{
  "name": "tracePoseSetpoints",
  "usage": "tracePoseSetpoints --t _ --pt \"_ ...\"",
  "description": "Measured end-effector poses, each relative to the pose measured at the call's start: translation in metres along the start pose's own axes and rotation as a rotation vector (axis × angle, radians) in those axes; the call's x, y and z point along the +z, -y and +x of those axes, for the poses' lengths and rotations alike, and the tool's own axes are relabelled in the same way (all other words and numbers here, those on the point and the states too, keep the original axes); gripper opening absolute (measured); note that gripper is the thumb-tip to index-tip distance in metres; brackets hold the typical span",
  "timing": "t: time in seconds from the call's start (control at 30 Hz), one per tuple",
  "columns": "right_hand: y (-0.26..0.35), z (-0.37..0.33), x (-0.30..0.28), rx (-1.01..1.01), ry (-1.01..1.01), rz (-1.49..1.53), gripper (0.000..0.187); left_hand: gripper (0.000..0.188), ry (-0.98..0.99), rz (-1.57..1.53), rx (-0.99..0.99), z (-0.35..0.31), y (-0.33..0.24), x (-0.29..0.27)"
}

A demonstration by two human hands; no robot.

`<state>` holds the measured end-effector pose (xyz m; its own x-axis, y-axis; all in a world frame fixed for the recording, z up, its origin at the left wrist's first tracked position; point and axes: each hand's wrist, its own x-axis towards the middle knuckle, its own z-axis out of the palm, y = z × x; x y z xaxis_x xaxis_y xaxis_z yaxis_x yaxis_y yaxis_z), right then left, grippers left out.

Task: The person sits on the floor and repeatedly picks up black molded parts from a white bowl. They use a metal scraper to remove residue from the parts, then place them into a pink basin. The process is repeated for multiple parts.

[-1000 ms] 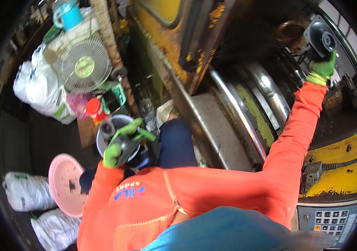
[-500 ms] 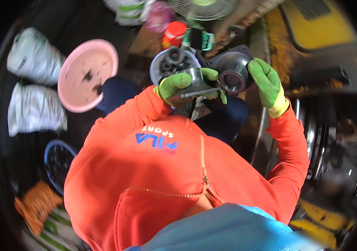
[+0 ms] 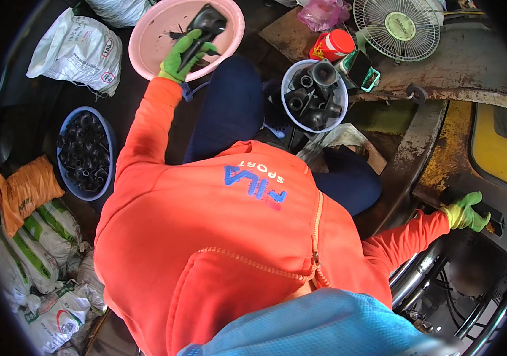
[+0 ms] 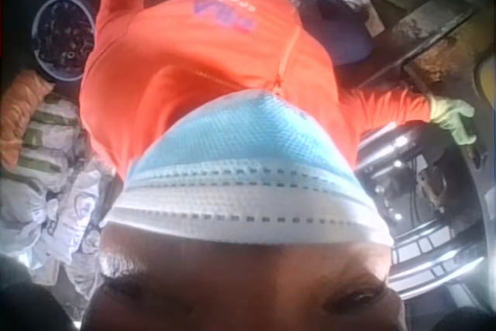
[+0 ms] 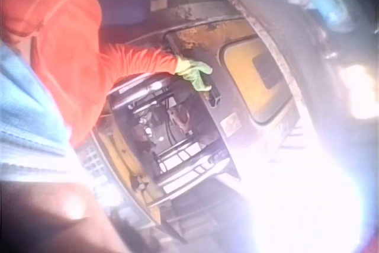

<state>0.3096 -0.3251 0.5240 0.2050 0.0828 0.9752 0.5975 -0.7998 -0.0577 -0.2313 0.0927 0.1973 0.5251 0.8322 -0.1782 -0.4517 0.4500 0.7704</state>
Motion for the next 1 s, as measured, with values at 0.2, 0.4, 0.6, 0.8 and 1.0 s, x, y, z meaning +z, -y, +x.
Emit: tracePoseSetpoints --t 0.2,0.4,0.6,0.8,1.0 --pt "-0.003 0.001 0.030 0.681 -0.181 0.591 0.028 0.033 -0.539 0.212 -0.129 0.042 0.027 -0.056" --pt "-0.027 -0.008 0.029 0.826 0.226 0.896 0.026 0.032 -0.734 0.361 -0.156 0.050 0.011 -0.014" --pt "-0.006 -0.020 -0.003 0.874 0.119 0.746 0.028 0.030 -0.198 0.177 0.360 0.048 -0.010 0.076" --pt "0.018 -0.047 -0.067 0.595 -0.293 0.573 0.032 0.034 0.524 -0.420 -0.209 0.015 0.098 0.185" --pt "0.029 -0.059 -0.109 -0.112 -0.554 -0.324 0.035 0.049 0.594 0.118 -0.533 -0.006 0.183 0.175"
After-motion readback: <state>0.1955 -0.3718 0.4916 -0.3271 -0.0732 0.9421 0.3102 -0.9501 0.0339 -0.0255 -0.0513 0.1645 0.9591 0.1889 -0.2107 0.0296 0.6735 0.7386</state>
